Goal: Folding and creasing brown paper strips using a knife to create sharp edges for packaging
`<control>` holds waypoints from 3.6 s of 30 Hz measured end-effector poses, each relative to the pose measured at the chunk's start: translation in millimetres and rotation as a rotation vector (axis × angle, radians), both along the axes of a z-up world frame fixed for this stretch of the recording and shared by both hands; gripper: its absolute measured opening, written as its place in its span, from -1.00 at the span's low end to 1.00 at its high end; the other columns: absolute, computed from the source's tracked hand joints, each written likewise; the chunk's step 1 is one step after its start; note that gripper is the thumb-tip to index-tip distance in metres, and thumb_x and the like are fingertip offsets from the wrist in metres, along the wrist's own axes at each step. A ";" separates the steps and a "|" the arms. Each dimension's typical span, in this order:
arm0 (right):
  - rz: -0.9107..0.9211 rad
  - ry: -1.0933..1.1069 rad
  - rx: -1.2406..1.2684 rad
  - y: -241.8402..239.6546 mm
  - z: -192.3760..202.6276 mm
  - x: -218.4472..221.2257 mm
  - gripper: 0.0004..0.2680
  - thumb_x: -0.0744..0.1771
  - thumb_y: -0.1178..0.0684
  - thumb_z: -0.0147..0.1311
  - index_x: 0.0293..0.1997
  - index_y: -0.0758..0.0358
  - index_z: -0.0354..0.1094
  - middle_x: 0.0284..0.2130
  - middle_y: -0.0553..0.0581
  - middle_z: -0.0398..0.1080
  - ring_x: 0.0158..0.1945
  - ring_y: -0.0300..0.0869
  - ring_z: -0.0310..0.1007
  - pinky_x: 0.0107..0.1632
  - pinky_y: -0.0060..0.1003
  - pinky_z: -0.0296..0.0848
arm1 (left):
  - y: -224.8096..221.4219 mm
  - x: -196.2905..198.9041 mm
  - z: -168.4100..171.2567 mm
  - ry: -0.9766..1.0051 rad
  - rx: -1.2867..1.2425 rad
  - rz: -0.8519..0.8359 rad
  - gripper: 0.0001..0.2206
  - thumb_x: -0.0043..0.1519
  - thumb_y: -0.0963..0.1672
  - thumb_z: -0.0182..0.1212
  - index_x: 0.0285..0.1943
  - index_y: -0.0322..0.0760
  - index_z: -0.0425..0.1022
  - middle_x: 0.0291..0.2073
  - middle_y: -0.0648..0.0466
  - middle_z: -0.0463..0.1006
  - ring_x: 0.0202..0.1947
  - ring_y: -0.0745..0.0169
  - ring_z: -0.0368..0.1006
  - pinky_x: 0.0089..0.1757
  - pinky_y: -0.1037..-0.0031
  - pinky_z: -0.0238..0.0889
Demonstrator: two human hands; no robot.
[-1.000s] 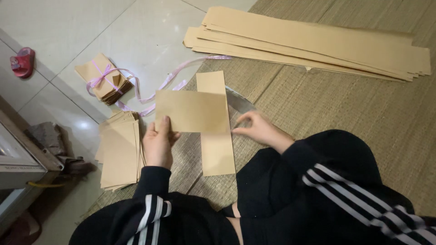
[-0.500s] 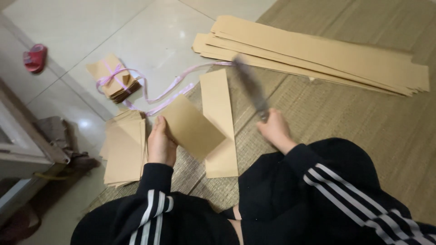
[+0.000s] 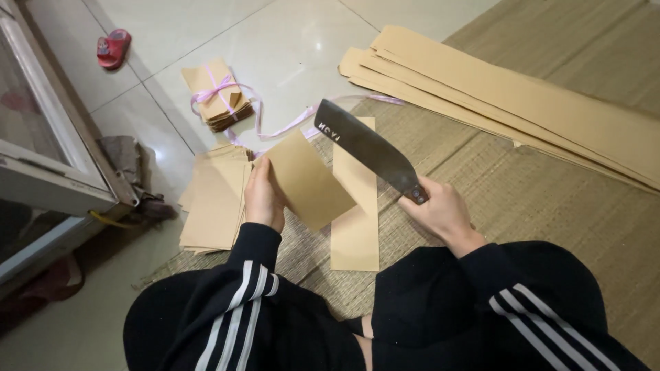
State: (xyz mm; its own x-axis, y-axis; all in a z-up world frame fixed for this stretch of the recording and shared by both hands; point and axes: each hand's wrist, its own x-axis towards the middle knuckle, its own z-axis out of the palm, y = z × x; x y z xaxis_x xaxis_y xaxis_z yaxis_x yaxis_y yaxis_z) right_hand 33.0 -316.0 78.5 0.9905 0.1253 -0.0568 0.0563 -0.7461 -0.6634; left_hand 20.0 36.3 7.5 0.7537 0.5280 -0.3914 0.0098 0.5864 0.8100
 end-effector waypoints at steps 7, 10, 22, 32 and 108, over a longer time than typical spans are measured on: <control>0.092 -0.092 -0.096 -1.3 -6.4 -0.6 -0.74 0.20 -0.24 0.37 -0.28 0.06 0.50 -0.51 0.22 0.52 -0.23 0.19 0.60 -0.22 0.06 0.46 | -0.7 4.7 -2.7 0.000 -0.010 -0.008 -0.74 0.41 0.01 0.21 0.19 -0.08 0.51 -0.06 -0.03 0.67 -0.16 -0.03 0.67 -0.18 0.05 0.59; 0.111 -0.108 -0.116 -2.9 -13.2 -0.1 -0.73 0.20 -0.27 0.36 -0.31 0.05 0.48 -0.51 0.21 0.52 -0.23 0.18 0.60 -0.22 0.05 0.47 | -1.6 5.1 -0.9 -0.012 -0.017 -0.006 -0.74 0.40 0.01 0.23 0.18 -0.07 0.52 -0.07 -0.03 0.68 -0.17 -0.02 0.67 -0.19 0.06 0.59; 0.286 -0.073 -0.251 -2.8 -8.2 -2.2 -0.69 0.17 -0.28 0.34 -0.18 0.01 0.53 -0.44 0.23 0.59 -0.20 0.16 0.65 -0.18 0.07 0.53 | -15.3 -5.4 22.6 0.076 0.179 -0.059 -0.64 0.37 0.05 0.29 0.24 -0.15 0.52 -0.07 -0.05 0.68 -0.14 0.05 0.65 -0.14 0.13 0.58; 0.339 -0.194 -0.185 -3.7 -19.9 0.0 -0.64 0.18 -0.31 0.39 -0.12 0.04 0.51 -0.49 0.23 0.59 -0.28 0.13 0.65 -0.17 -0.04 0.55 | -48.1 -17.3 74.3 0.185 0.366 -0.488 -0.67 0.17 -0.03 0.56 -0.08 -0.31 0.58 -0.41 -0.16 0.70 -0.47 0.04 0.69 -0.40 0.28 0.59; -0.149 1.074 0.978 -14.1 -73.9 37.2 -0.71 0.42 -0.10 0.15 0.02 0.38 0.31 -0.31 0.17 0.57 -0.54 -0.22 0.60 -0.49 -0.38 0.60 | -105.8 -84.2 34.3 0.282 0.876 -0.936 -0.56 0.21 -0.09 0.46 0.26 -0.04 0.44 -0.29 0.06 0.69 -0.37 0.22 0.58 -0.27 0.47 0.44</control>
State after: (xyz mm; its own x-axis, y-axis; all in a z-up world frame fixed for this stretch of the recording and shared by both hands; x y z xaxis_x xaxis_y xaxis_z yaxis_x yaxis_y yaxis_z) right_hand 70.2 -330.0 4.6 0.5339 0.4495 -0.7162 -0.8189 0.0637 -0.5704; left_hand -64.2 -69.5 41.8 0.9200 0.0109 -0.3918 0.3543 -0.4508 0.8193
